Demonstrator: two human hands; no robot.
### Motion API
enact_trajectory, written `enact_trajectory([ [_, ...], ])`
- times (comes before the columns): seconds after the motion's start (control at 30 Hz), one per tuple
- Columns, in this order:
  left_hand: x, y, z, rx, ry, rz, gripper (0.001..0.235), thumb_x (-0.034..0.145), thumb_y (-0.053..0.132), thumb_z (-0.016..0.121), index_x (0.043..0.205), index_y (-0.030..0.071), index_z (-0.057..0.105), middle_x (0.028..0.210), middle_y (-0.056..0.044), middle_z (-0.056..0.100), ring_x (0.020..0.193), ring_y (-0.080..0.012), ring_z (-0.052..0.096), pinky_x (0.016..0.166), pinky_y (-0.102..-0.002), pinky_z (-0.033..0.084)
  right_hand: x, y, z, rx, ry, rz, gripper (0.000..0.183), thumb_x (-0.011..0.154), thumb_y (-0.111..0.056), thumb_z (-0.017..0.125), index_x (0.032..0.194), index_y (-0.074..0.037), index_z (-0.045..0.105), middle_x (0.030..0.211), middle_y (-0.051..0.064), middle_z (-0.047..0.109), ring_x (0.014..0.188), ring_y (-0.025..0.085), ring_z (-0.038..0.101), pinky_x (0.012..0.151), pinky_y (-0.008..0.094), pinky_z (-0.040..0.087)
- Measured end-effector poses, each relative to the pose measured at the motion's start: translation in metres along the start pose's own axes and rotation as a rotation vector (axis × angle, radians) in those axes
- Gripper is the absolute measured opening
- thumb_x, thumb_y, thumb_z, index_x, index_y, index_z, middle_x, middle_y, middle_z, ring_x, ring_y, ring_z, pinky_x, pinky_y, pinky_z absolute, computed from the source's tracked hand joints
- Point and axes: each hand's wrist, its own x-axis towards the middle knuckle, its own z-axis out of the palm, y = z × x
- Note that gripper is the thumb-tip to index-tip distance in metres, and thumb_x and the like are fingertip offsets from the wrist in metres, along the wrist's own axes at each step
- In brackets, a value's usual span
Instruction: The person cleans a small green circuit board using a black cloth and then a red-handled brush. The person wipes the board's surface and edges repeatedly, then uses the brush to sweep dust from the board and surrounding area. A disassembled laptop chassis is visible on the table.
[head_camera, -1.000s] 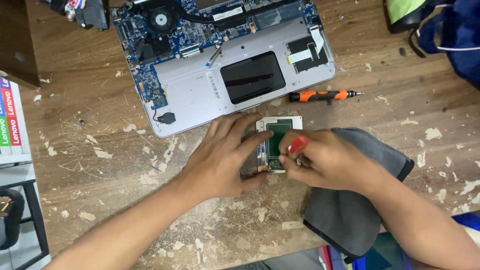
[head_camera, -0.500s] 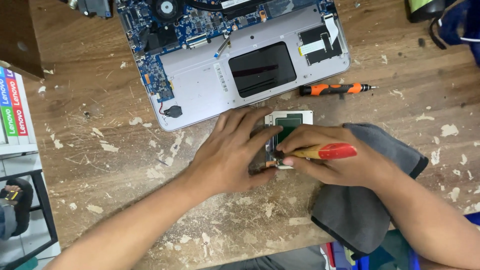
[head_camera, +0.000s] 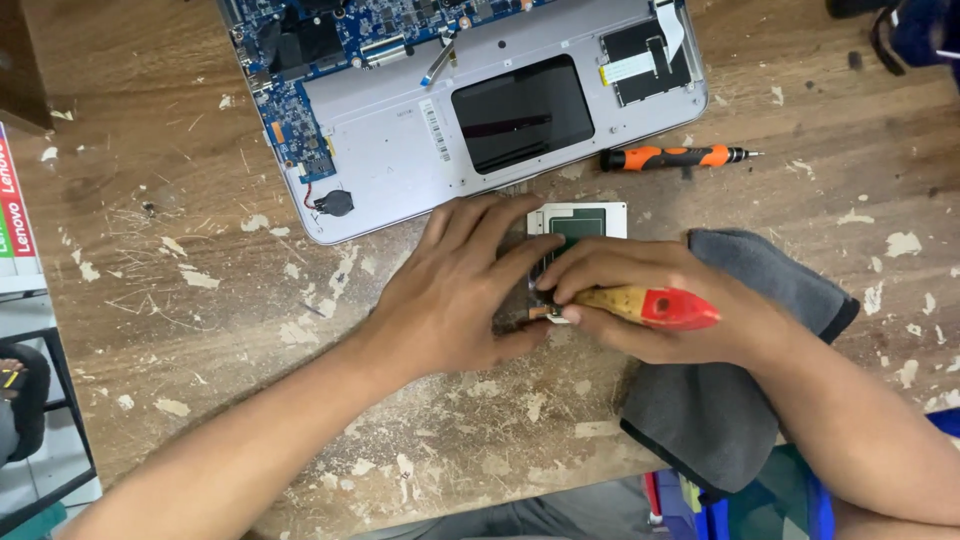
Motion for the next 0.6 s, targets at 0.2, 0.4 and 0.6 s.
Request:
enact_trajectory([
  [0.2, 0.001, 0.000, -0.001, -0.002, 0.015, 0.015, 0.080, 0.085, 0.052, 0.088, 0.147, 0.008, 0.065, 0.159, -0.021, 0.052, 0.146, -0.0401, 0.048, 0.119, -0.057, 0.039, -0.010, 0.007, -0.006, -0.047, 0.066, 0.194, 0.015, 0.102, -0.016, 0.068, 0.112, -0.007, 0.073, 0.111, 0.007, 0.080, 0.099, 0.020, 0.080, 0.087, 0.031, 0.061],
  [0.4, 0.001, -0.001, 0.000, -0.007, 0.028, 0.022, 0.081, 0.081, 0.049, 0.093, 0.145, 0.007, 0.066, 0.157, -0.021, 0.053, 0.146, -0.0398, 0.049, 0.119, -0.056, 0.040, 0.001, 0.000, -0.001, 0.020, -0.037, 0.061, 0.017, 0.104, -0.019, 0.067, 0.114, -0.006, 0.073, 0.118, 0.010, 0.079, 0.109, 0.023, 0.082, 0.094, 0.034, 0.067],
  [0.6, 0.001, 0.001, -0.002, 0.014, 0.004, 0.002, 0.082, 0.084, 0.054, 0.091, 0.149, 0.011, 0.065, 0.160, -0.019, 0.053, 0.147, -0.0378, 0.049, 0.121, -0.057, 0.040, -0.012, 0.010, -0.008, -0.089, -0.039, 0.170, 0.014, 0.098, -0.014, 0.065, 0.108, -0.008, 0.071, 0.102, 0.004, 0.076, 0.083, 0.018, 0.074, 0.073, 0.031, 0.058],
])
